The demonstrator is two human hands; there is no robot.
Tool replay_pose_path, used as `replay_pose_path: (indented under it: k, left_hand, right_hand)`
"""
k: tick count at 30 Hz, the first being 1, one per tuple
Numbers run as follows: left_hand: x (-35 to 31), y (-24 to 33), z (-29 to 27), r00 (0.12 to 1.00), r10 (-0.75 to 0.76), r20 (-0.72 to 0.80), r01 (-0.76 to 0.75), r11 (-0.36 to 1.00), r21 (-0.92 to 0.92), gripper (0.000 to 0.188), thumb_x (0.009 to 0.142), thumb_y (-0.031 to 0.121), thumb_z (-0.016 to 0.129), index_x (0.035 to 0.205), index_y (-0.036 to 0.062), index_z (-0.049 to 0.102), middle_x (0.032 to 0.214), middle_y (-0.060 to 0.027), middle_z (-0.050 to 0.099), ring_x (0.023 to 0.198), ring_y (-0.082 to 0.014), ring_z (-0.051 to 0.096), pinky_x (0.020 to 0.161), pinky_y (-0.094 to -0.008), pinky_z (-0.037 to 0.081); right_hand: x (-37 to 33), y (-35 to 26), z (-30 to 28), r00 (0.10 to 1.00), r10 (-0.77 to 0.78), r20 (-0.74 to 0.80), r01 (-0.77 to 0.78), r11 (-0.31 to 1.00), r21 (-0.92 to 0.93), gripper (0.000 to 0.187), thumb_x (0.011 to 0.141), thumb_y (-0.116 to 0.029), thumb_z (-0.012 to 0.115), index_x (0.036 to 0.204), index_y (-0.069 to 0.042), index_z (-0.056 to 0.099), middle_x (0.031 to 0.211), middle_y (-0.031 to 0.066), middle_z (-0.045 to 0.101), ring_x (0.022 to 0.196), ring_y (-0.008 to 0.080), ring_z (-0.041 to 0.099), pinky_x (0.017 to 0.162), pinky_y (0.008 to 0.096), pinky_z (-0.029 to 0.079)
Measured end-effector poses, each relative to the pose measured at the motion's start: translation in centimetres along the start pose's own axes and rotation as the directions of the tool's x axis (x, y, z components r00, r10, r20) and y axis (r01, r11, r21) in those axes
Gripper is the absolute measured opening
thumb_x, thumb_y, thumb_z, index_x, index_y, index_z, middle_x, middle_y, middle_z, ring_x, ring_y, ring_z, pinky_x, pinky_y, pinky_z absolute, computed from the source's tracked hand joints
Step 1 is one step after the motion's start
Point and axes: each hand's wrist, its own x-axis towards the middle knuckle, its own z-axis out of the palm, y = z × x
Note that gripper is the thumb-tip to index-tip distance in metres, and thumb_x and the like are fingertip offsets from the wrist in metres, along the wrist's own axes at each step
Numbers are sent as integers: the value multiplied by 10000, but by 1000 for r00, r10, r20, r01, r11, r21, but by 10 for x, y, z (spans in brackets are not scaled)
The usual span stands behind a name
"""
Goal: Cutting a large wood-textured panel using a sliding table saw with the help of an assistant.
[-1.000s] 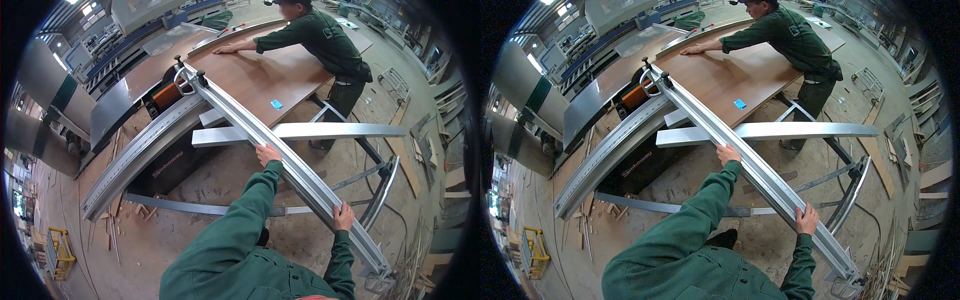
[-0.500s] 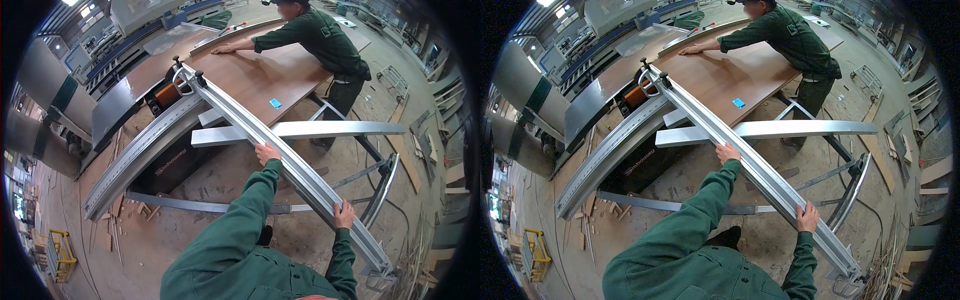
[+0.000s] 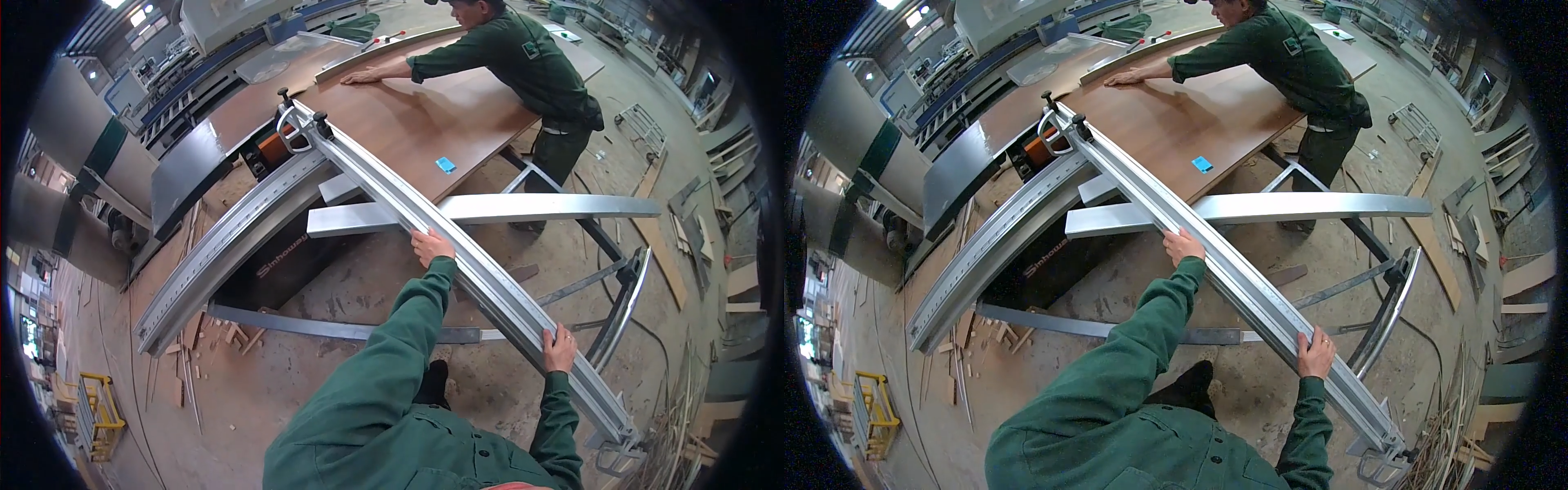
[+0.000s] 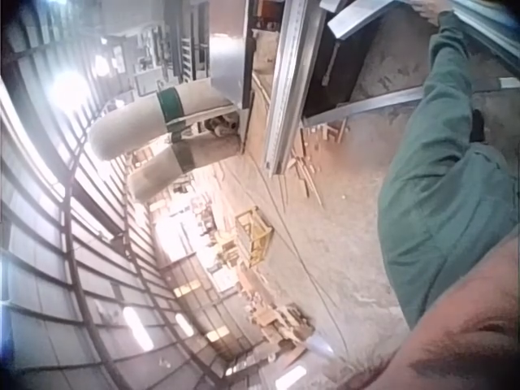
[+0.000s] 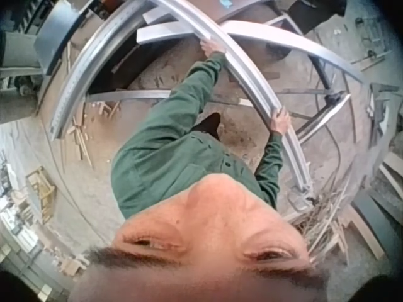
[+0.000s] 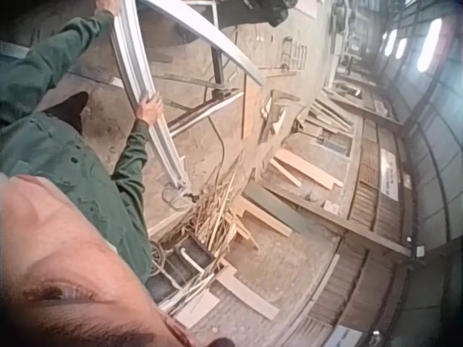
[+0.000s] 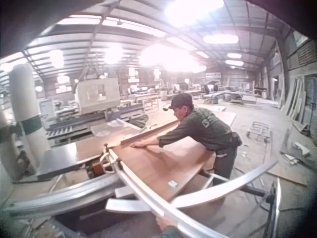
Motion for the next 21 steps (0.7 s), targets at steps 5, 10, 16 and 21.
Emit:
replay_pose_path:
  k: [5,10,16,21]
  left_hand:
    - [14,-30,-60,999,-11,31,12,999,-48,503,909,318,388,1297,18,278,1199,-177,425,1032,-346,485,806,-461,448]
    - [16,-75,-106,996,78,32,-78,997,-10,592,883,296,450,1354,35,207,1364,-172,277,1163,-329,403,879,-530,374]
    - [47,-86,-113,605,777,174,-751,629,-202,588,887,459,378,1371,139,276,1463,-103,110,1351,-284,81,995,-642,85]
    - [36,-25,-135,117,755,645,-988,157,-5,592,900,535,218,1372,185,291,1437,-13,253,1355,-256,110,1018,-624,39]
  right_hand:
    - [-53,-45,-14,1000,4,-19,-4,1000,9,497,845,-427,494,1162,-44,508,1089,168,541,1036,334,470,907,421,335]
    - [-108,-72,-11,1000,13,-7,-13,1000,3,477,843,-414,501,1149,-48,514,1079,163,545,1023,336,478,903,422,341]
    - [-109,-89,-5,999,-11,-36,11,1000,7,462,841,-402,505,1138,-47,517,1072,160,547,1020,339,481,896,424,345]
    - [-85,-79,-29,998,46,-37,-46,999,-10,455,841,-400,507,1124,-43,522,1075,155,548,1028,334,474,900,417,341]
